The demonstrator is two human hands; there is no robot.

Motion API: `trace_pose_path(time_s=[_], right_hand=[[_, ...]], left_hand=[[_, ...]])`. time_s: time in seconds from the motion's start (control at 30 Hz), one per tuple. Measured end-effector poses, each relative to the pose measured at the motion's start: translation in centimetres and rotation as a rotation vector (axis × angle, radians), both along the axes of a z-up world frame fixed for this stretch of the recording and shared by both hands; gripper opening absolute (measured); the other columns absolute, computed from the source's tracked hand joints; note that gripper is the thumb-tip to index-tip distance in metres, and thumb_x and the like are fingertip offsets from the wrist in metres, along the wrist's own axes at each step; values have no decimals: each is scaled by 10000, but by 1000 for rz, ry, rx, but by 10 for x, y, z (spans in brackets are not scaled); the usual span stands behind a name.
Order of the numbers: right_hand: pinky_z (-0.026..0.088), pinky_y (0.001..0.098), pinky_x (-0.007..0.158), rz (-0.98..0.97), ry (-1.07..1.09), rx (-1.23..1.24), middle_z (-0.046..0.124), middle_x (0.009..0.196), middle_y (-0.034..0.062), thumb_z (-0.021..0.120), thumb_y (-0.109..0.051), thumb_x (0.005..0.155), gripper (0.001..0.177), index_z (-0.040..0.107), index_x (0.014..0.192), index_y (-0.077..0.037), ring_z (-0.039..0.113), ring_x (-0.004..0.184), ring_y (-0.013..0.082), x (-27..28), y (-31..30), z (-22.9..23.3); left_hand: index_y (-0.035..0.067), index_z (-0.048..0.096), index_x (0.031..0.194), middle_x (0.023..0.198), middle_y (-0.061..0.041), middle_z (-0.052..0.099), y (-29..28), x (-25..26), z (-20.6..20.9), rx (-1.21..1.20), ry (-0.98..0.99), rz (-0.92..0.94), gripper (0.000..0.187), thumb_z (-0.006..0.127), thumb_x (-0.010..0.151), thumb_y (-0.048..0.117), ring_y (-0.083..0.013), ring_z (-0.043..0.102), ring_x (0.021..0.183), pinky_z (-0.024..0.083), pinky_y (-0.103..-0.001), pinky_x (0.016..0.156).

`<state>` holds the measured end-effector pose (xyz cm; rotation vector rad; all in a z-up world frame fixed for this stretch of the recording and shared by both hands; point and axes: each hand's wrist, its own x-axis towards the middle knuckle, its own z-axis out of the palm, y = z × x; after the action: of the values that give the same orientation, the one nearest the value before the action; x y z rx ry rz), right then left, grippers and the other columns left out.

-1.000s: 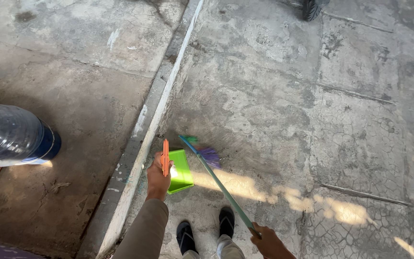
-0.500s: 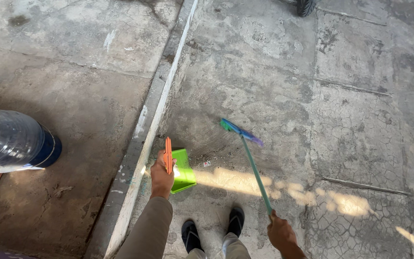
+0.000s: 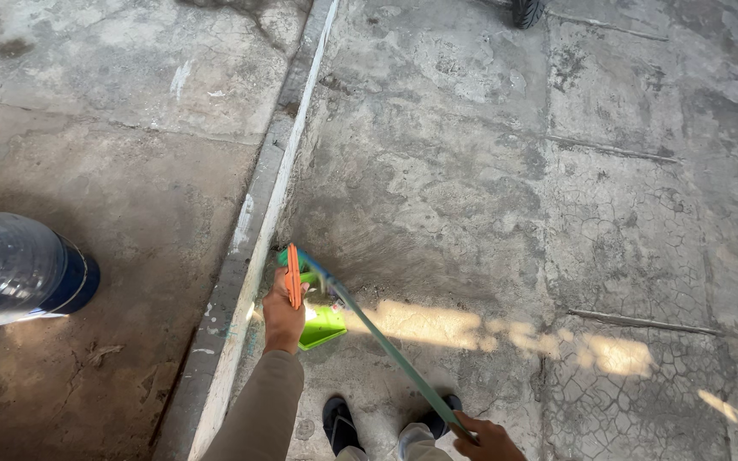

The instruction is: The person sweeps debris from a concrete floor into a dustpan using a small brush, then carries the dustpan to a different area of the floor.

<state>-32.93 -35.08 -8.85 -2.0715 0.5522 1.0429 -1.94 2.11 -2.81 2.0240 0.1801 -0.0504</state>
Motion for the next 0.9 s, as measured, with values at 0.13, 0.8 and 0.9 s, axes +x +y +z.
trace_pose_path(time_s=[0.13,0.8,0.9], right_hand=[[625,395,896,-15,-146,-171,755,1102,170,730,-251,897,642,482,1481,-155,814,906,235,-6,-23,19],[436,294,505,-243,52,123,585,685,65,728,-220,955,583,556,1502,-117,471,506,101,19,16,37],[486,325,562,-165,76,-66,755,779,106,686,-270,961,561,531,1495,-202,503,530,143,1,-13,50]], left_hand=[[183,549,1229,1008,-135,751,-1,-4,-5,-40,-1,20,313,673,952,107,-242,746,970,573,-403,800],[172,577,1259,1108,-124,737,-9,-5,-3,-23,-60,3,394,667,905,26,-247,718,1064,576,-361,871],[178,571,1245,1131,-114,731,-10,-8,2,-4,24,1,360,684,925,60,-248,705,1084,568,-359,891]])
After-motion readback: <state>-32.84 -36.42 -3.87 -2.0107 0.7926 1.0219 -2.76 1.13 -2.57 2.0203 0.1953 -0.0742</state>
